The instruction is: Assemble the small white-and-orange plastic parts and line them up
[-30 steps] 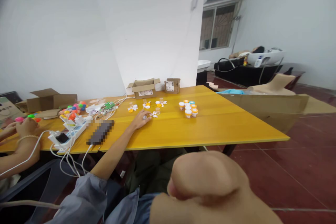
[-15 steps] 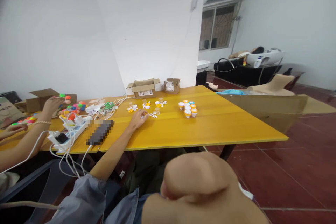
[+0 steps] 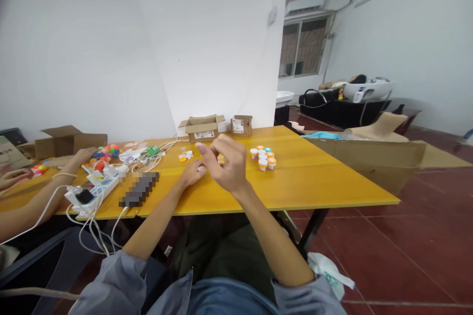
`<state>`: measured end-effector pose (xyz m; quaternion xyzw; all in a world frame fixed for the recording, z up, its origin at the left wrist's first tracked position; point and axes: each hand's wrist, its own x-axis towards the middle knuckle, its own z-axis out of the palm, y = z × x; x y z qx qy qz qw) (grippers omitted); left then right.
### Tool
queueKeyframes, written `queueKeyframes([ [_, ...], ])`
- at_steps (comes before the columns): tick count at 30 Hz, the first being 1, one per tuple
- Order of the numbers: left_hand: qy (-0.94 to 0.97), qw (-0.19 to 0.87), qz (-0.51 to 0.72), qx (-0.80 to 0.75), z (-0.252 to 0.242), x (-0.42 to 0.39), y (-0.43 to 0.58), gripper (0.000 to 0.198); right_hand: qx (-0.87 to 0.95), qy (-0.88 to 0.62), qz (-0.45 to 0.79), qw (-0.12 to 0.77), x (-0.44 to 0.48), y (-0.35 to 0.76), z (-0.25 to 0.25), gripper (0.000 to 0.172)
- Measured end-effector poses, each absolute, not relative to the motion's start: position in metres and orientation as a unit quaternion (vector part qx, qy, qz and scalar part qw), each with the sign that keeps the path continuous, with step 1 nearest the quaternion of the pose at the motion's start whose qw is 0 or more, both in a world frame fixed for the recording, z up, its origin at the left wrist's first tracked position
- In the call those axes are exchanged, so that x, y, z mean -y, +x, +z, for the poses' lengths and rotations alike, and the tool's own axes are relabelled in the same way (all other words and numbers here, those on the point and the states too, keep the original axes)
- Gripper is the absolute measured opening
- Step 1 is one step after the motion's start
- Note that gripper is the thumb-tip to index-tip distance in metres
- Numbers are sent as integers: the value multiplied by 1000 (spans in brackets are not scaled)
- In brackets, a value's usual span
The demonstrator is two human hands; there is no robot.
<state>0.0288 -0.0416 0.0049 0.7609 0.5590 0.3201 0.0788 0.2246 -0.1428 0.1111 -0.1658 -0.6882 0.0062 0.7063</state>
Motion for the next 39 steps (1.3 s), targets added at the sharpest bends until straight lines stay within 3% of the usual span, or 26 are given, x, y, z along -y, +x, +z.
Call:
queueKeyframes([
  [5,789,77,271,-546,6,43,30,22,746,-379,136,531,67,212,66,44],
  [8,794,76,278,-536,7,44,32,23,754,-477,155,424,53,207,40,29],
  [12,803,86,291,-513,7,46,34,21,774,-521,131,336,55,207,20,16],
  [17,813,107,303,-486,8,47,36,19,804,-522,88,271,61,206,17,23],
  [23,815,117,317,-471,7,44,36,16,816,-519,70,243,60,205,11,28],
  [39,736,126,401,-531,8,34,31,19,836,-476,46,268,56,204,-1,28],
])
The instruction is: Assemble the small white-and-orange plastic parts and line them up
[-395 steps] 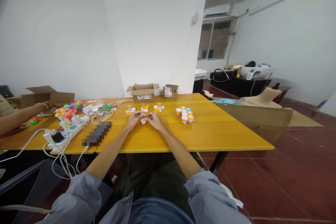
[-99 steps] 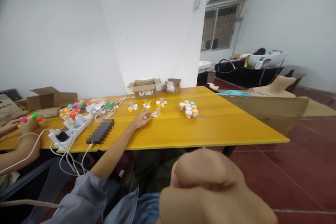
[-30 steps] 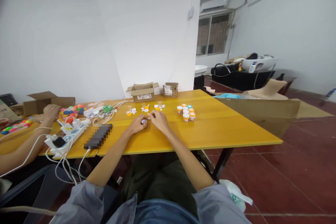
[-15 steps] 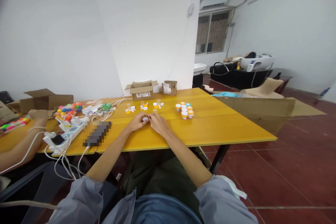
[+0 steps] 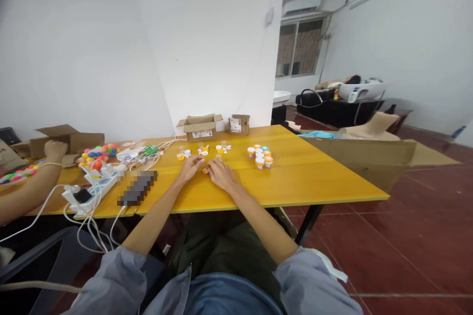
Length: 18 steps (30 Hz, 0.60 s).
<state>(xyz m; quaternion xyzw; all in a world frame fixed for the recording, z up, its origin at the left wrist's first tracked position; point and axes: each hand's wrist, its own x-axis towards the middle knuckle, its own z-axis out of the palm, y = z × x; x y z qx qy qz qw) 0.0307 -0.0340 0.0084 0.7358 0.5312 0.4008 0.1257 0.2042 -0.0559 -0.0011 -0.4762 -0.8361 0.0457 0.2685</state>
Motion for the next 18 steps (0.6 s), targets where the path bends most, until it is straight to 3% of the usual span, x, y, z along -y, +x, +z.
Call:
queueKeyframes([
  [5,730,105,373,-563,4,30,27,16,852,-458,40,248,59,204,2,27],
  [18,762,85,324,-554,-1,29,27,27,862,-436,32,258,58,204,-5,23],
])
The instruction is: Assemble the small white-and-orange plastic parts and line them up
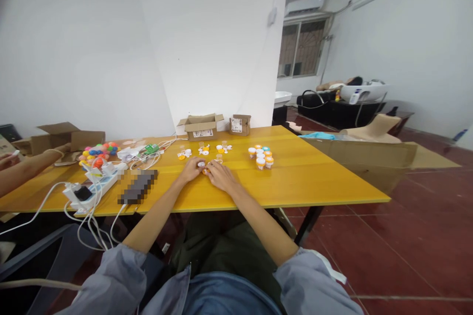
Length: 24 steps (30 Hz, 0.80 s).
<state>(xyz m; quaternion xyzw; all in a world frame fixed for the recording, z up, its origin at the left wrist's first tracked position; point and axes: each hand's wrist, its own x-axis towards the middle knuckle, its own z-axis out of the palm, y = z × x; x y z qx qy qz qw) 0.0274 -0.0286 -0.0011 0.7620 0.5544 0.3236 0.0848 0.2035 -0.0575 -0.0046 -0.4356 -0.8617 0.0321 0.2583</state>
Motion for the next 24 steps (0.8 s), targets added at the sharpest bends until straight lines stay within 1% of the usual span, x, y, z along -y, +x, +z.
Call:
queueKeyframes([
  [6,768,67,306,-559,4,37,33,30,858,-449,21,249,56,204,-5,20],
  [14,781,58,281,-555,3,40,33,18,850,-457,34,260,53,204,-6,21],
  [18,792,58,272,-544,1,39,31,21,847,-458,45,265,50,205,-7,20],
  [24,792,80,258,-548,1,40,31,28,837,-469,68,273,46,205,-9,13],
])
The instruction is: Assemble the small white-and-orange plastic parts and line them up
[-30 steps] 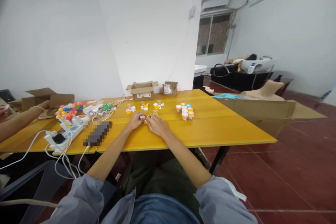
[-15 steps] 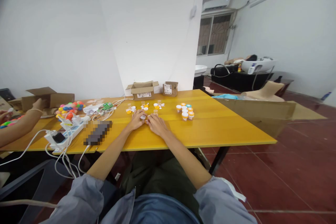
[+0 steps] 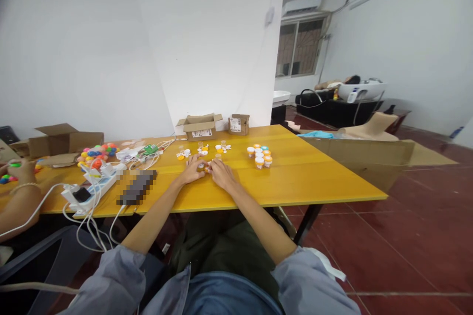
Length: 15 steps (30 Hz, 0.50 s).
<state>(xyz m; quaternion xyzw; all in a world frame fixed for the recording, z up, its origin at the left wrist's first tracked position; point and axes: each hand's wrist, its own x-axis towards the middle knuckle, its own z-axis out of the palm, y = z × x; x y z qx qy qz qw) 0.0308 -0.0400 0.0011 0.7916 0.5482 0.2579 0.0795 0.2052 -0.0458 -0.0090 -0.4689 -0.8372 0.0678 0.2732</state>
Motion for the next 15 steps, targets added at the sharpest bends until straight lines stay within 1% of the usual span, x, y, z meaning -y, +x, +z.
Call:
queueKeyframes([
  [4,789,83,260,-551,3,42,31,26,830,-473,87,283,45,206,-9,11],
  [15,802,66,280,-523,1,38,28,23,817,-470,102,317,40,204,-12,15],
])
